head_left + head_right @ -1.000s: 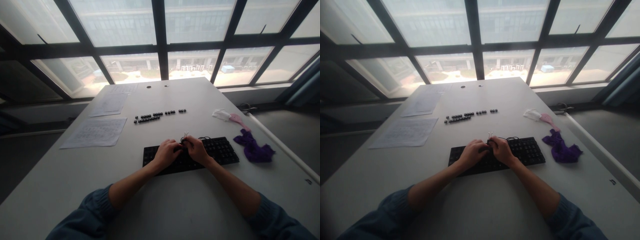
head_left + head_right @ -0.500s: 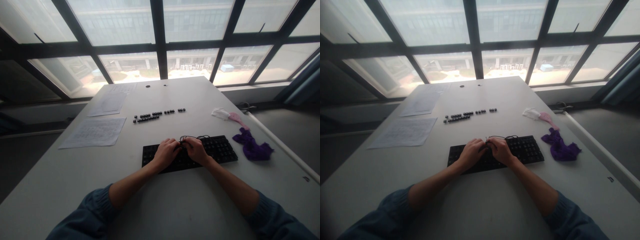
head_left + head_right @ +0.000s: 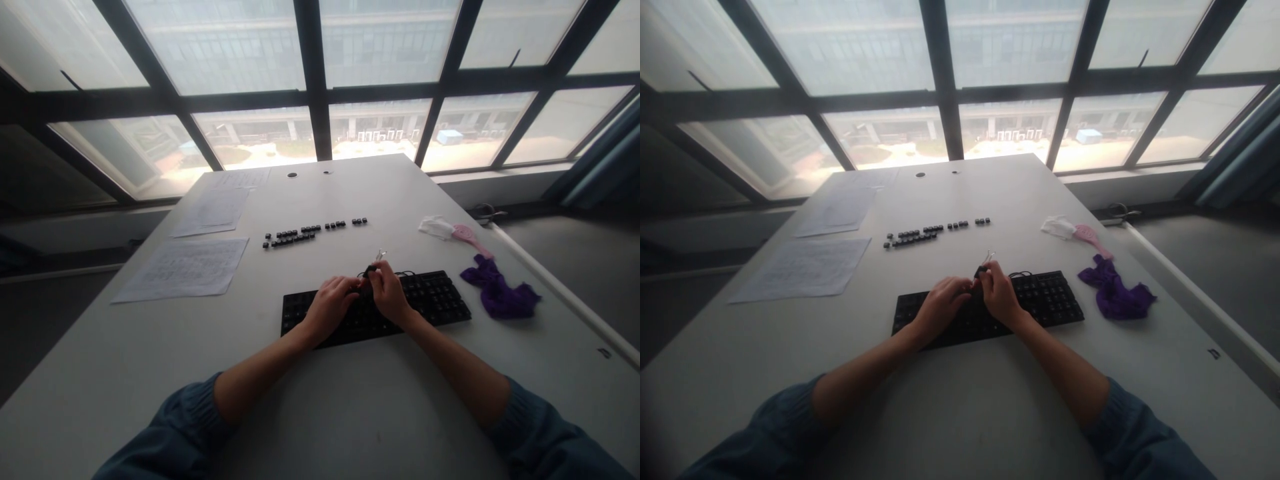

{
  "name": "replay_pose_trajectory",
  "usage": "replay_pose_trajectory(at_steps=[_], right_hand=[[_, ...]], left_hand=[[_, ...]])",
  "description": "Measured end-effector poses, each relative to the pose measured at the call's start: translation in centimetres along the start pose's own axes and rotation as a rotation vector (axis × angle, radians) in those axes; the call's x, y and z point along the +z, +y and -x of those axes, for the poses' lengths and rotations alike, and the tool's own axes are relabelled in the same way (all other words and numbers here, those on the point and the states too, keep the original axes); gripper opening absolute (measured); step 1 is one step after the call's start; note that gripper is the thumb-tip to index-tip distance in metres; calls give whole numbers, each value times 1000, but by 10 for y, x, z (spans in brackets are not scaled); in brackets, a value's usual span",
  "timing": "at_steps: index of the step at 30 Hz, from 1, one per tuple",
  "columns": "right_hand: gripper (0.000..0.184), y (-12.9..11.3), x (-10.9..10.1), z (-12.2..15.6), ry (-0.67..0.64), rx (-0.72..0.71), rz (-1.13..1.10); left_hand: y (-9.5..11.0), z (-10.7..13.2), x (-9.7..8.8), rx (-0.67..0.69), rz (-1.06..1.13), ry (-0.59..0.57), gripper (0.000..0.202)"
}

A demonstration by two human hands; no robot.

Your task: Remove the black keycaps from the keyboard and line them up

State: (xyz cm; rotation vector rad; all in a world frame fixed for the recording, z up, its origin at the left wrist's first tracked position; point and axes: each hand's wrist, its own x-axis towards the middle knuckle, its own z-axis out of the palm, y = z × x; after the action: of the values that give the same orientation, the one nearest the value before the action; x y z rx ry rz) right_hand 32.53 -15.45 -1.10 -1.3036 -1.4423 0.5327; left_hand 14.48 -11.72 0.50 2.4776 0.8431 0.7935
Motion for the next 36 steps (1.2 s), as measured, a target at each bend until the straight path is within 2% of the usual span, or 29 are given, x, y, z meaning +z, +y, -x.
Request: replay_pose_trajectory(at_steps=[5,8,11,14,17,20,23,28,36], right_hand=[[12,2,0,-1,-1,14,10],[13,3,1,-1,-3,31,0],[13,4,2,-1,4,51,-58],[13,4,4,-2,10,76,-115],[14,6,5,-2,-7,86,-121],[13,6,5,-2,-10,85,-119],[12,6,4,-2,-6,80,-130],[10,6,4,-1,-15,87,-131],[11,4,3,-2,-17,80,-105]], left_hand=[[4,2,2,130,-163,-21,19],[10,2,0,110,-140,17,19],[5,-8,-14,45,-62,56,17],[-24,-33,-37,-45,-114,118,12],[-72,-68,-55,-199,-238,185,11],[-116,-96,-58,-337,-323,175,12],[-143,-109,-50,-375,-362,144,12],[-161,-109,-38,-364,-401,201,15],[-172,-106,-34,-376,-405,212,17]])
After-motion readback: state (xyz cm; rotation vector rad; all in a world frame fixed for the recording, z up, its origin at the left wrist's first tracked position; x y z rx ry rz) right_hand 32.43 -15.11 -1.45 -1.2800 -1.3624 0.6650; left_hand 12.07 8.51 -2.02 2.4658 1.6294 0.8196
